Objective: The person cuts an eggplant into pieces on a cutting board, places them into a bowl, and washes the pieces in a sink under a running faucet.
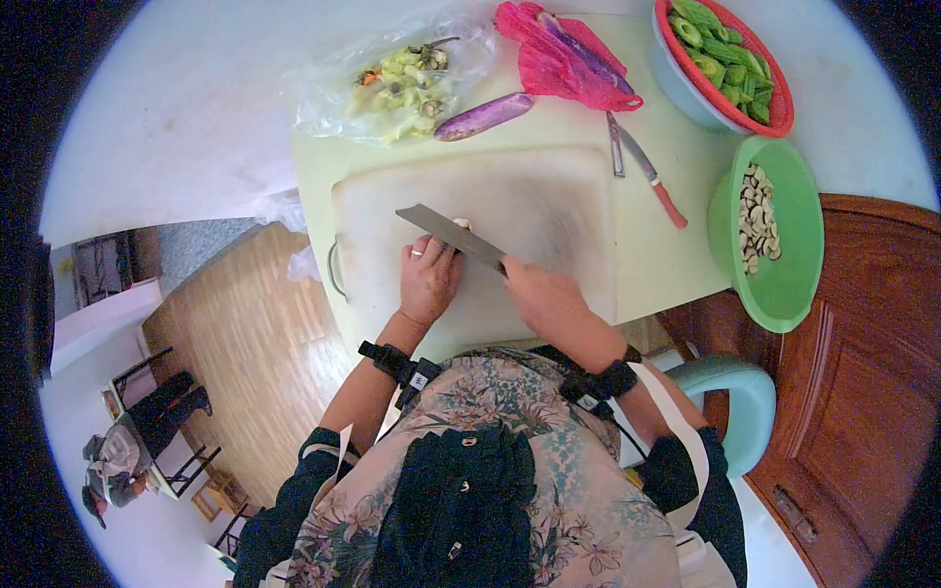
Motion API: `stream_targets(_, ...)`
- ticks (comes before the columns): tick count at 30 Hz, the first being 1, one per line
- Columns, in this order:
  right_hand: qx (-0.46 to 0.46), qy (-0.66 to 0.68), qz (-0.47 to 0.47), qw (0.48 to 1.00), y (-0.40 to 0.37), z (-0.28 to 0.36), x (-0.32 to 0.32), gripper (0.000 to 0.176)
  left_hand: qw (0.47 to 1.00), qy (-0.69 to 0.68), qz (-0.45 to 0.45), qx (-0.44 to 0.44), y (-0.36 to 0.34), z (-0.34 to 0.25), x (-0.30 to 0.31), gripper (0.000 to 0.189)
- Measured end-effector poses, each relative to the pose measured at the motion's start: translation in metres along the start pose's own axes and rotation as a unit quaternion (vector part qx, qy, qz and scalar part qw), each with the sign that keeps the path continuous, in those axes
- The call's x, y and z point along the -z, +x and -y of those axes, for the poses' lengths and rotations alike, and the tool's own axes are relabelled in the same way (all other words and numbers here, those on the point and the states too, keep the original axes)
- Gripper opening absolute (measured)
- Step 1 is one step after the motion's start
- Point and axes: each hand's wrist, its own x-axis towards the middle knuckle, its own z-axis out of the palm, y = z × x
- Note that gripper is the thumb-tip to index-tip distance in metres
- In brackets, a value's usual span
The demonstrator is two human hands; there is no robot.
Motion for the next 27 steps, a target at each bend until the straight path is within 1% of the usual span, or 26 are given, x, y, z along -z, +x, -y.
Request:
stream_targets(4,0.023,-0.005,-0.037,0.999,0.007,0.001,-0.01,0.018,1.0,0.01,-0.011,-0.009,-0.001,0.001,-0.003,0.034)
stream_targets(8,-0.007,-0.002,-0.026,1.0,0.011,0.001,-0.017,0.023,1.0,0.002,-0.021,-0.015,-0.001,0.001,-0.004,0.033)
stream_targets(10,0.023,0.007,-0.047,0.999,0.024,-0.001,-0.025,0.021,1.0,0.002,-0.002,-0.008,0.0,0.001,-0.003,0.033)
stream_targets(14,0.018,0.013,-0.073,0.997,0.041,0.008,-0.024,0.02,1.0,0.006,-0.002,-0.008,0.002,0.001,-0.002,0.035)
stream_targets(17,0.02,0.02,-0.079,0.996,0.045,0.005,-0.036,0.021,1.0,0.009,0.001,-0.013,-0.001,0.0,-0.002,0.031)
stream_targets(19,0.018,0.025,-0.1,0.994,0.046,0.002,-0.034,0.021,1.0,0.021,-0.009,-0.002,0.001,-0.001,-0.002,0.036)
stream_targets(23,0.01,0.08,-0.114,0.99,0.027,-0.005,-0.033,0.021,1.0,0.014,-0.016,-0.003,-0.002,0.002,-0.004,0.036)
stream_targets(25,-0.012,0.043,-0.065,0.997,0.005,0.0,-0.018,0.021,1.0,0.026,-0.015,0.004,-0.003,0.002,-0.006,0.036)
stream_targets(26,-0.012,0.041,-0.064,0.997,-0.004,-0.001,-0.016,0.021,1.0,0.025,-0.016,0.005,-0.004,0.002,-0.006,0.036)
stream_targets(27,0.011,0.022,-0.08,0.997,-0.013,-0.002,-0.016,0.019,0.999,0.028,-0.017,0.001,-0.004,0.002,-0.006,0.034)
